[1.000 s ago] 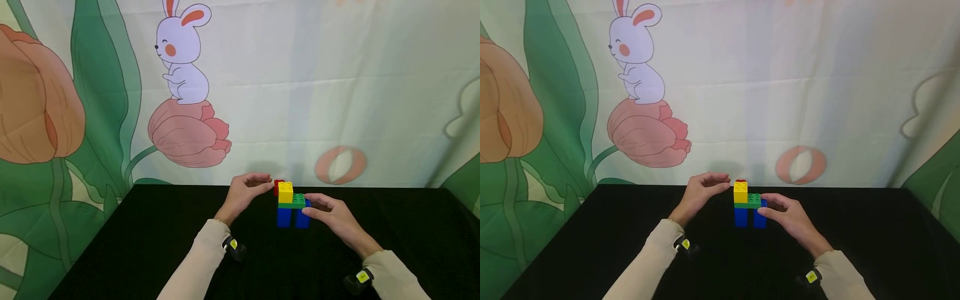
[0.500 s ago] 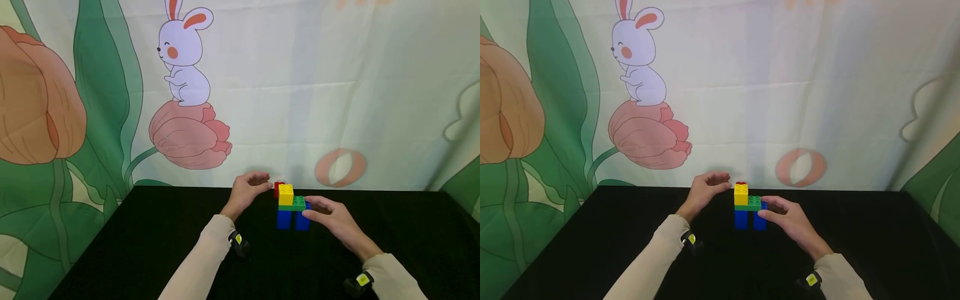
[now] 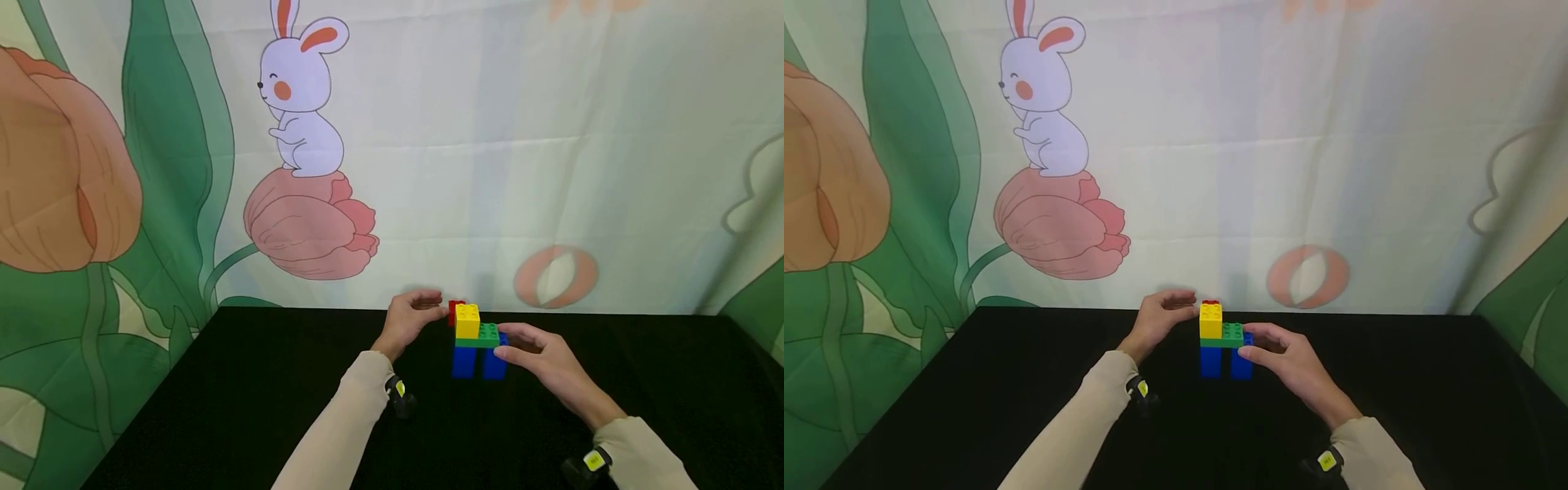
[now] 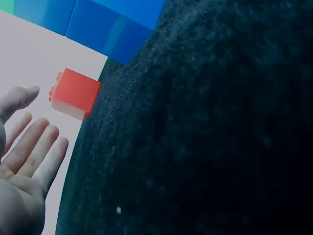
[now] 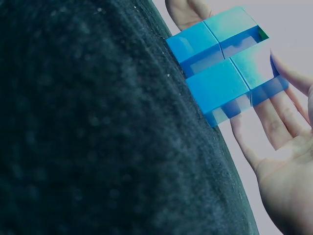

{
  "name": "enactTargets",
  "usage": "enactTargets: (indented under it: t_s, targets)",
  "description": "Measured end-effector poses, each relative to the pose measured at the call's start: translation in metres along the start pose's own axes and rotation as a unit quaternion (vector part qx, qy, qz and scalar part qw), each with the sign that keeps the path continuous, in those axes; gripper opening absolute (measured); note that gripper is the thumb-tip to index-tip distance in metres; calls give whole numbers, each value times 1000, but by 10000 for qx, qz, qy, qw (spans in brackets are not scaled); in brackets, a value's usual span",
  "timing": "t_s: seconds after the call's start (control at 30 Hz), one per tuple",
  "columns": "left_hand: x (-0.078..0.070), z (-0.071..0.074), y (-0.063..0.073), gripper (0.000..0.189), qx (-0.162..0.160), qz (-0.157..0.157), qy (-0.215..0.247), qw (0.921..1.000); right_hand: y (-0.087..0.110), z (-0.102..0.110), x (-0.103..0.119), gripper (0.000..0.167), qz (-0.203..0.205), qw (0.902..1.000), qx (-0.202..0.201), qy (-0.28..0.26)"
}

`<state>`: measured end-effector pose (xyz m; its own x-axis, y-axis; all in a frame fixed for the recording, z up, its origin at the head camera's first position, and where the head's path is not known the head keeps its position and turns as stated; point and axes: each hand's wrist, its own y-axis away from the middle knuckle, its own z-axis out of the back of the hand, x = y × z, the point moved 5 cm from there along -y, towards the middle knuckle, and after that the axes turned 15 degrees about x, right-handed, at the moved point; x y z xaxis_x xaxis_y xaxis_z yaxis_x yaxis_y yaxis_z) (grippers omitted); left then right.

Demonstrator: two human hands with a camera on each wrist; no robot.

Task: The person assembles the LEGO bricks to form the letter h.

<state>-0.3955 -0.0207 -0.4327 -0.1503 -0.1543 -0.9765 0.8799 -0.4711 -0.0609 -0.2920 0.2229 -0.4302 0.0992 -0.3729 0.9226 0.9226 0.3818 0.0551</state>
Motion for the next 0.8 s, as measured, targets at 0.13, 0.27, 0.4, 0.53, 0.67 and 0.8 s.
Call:
enactTargets:
  t_s: [0.13, 0.27, 0.4, 0.53, 0.67, 0.8]
  targets:
    - [0, -4, -4, 37, 19, 77, -141, 9999, 0, 1, -2, 65, -28, 10000, 1, -18]
    - [3, -6, -6, 37, 34, 183, -257, 9995, 0, 1, -4, 65, -25, 10000, 17, -62]
    - [8, -7, -9, 36, 41, 250, -269, 9993, -1, 2, -3, 65, -27, 9999, 39, -110]
    - [12, -7, -9, 37, 64, 322, -245, 9992, -1, 1, -2, 66, -65, 9999, 30, -121]
    - [14, -7, -8, 38, 150, 339, -219, 9991, -1, 0, -1, 67, -83, 9999, 27, -84]
    - [13, -10, -8, 38, 297, 292, -186, 9990, -1, 1, -2, 67, -123, 9999, -30, -50]
